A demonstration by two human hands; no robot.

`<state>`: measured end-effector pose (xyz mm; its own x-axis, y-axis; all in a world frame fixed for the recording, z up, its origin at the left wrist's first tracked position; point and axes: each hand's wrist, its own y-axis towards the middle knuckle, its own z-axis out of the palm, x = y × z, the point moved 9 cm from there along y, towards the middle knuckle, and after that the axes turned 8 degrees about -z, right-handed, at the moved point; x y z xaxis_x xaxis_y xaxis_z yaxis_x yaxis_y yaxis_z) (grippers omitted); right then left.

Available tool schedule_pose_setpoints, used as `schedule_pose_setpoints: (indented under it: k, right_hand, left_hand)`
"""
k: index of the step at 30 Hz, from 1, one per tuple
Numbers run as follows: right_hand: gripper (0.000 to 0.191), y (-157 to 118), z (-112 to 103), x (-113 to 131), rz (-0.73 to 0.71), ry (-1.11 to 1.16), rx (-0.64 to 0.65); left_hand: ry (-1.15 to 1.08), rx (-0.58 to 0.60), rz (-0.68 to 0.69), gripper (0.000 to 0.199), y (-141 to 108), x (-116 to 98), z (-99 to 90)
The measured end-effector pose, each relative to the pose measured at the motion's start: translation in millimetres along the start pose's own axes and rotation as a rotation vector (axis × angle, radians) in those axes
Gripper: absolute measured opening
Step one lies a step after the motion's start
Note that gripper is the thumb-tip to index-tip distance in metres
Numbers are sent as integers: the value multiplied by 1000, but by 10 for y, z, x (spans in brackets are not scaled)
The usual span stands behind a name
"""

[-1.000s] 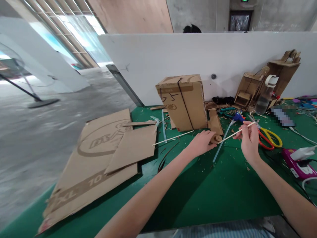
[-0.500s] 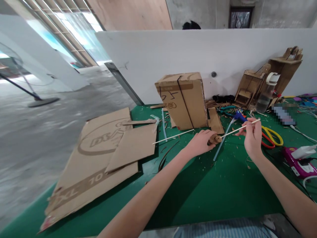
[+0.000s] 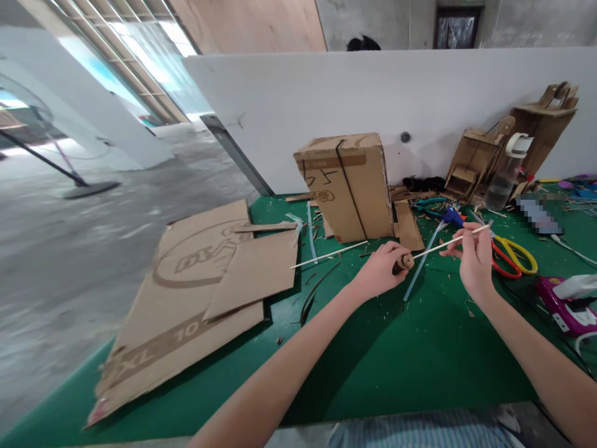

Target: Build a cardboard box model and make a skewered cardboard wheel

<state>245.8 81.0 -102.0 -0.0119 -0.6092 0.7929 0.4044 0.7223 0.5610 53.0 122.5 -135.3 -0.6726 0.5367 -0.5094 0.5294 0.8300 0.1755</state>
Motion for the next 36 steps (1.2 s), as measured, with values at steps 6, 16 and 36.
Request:
schedule_pose_setpoints:
  k: [6, 16, 36]
  right_hand:
    - [20, 9, -85, -127, 76, 103, -77]
    - [25, -37, -128, -315, 212, 231, -174]
    - [24, -104, -120, -452, 375, 335, -258]
  left_hand:
    - [-218, -59, -62, 47, -66, 16, -96]
    - [-604, -56, -201, 52, -87, 145, -57]
    - [-1626, -23, -457, 39, -121, 295, 67]
